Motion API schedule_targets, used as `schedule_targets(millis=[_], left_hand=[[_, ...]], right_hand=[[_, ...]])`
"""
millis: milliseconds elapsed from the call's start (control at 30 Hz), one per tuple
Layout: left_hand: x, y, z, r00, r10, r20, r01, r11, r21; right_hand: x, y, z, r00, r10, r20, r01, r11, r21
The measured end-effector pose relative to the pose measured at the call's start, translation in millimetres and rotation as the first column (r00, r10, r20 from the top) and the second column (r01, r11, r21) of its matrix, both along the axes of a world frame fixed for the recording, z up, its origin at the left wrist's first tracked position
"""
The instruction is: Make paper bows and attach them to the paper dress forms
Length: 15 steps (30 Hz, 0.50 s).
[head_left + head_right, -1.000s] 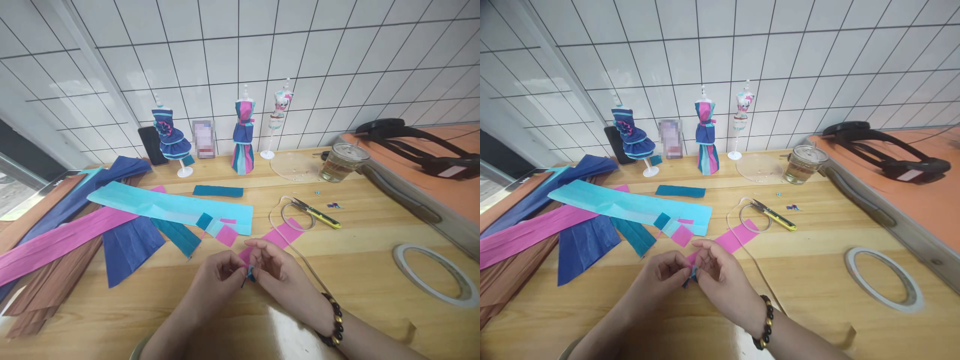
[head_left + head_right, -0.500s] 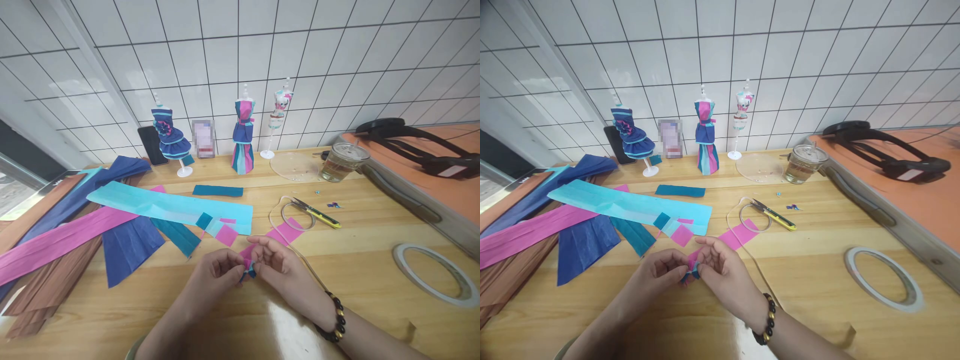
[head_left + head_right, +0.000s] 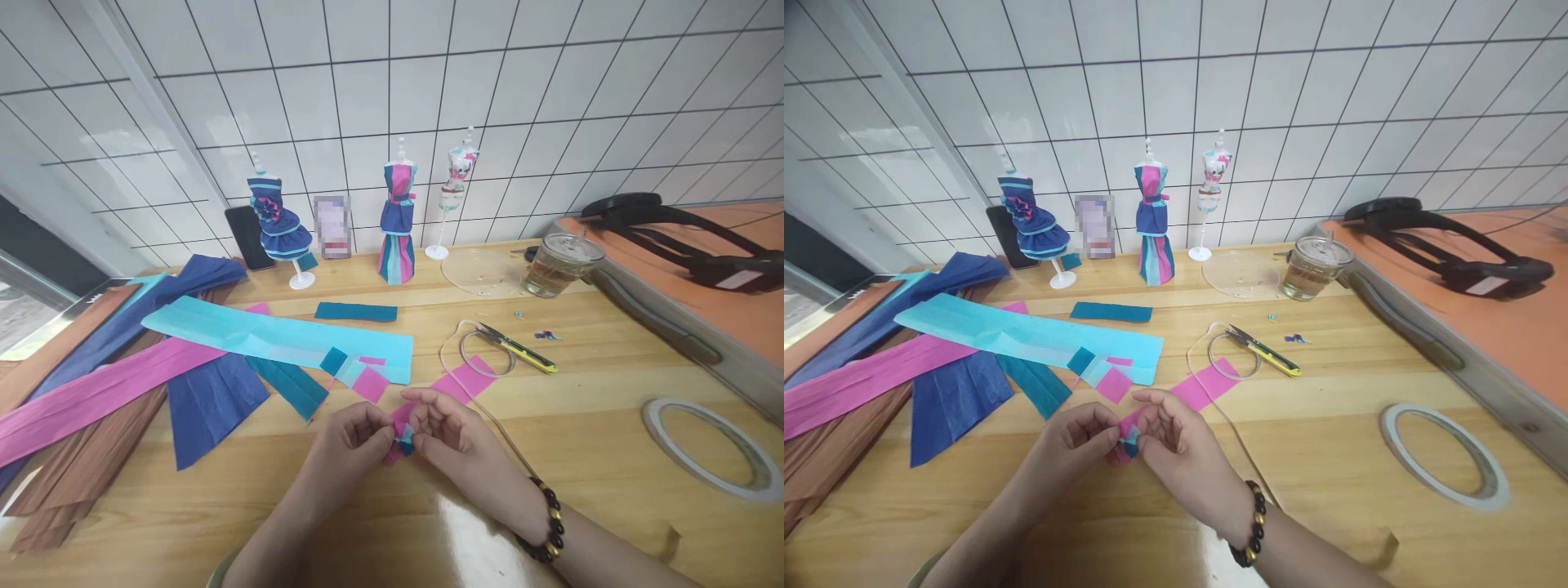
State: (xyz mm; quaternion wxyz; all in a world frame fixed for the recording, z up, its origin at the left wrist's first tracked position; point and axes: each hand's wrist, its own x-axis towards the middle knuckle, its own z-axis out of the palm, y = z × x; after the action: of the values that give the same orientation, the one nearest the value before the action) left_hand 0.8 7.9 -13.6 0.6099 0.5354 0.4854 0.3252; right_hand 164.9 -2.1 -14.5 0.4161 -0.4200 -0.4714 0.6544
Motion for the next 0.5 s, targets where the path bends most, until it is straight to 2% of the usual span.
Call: schedule_targets(millis=[200,500], left_hand=[[3.1,-3.1,-1.5,0.996,-0.039,-0.077,0.039,0.999,0.001],[4.3,-4.7,0.0,0.996,-0.053,-0.072,0.052,0.998,-0.02]], right_hand=[[-0.8,-1.9,0.4,0.999,0.021,-0.045,-0.021,1.0,-0.001],[-2.4,-1.9,-4.5,1.0,0.003,0.015,-0.003,1.0,0.017]])
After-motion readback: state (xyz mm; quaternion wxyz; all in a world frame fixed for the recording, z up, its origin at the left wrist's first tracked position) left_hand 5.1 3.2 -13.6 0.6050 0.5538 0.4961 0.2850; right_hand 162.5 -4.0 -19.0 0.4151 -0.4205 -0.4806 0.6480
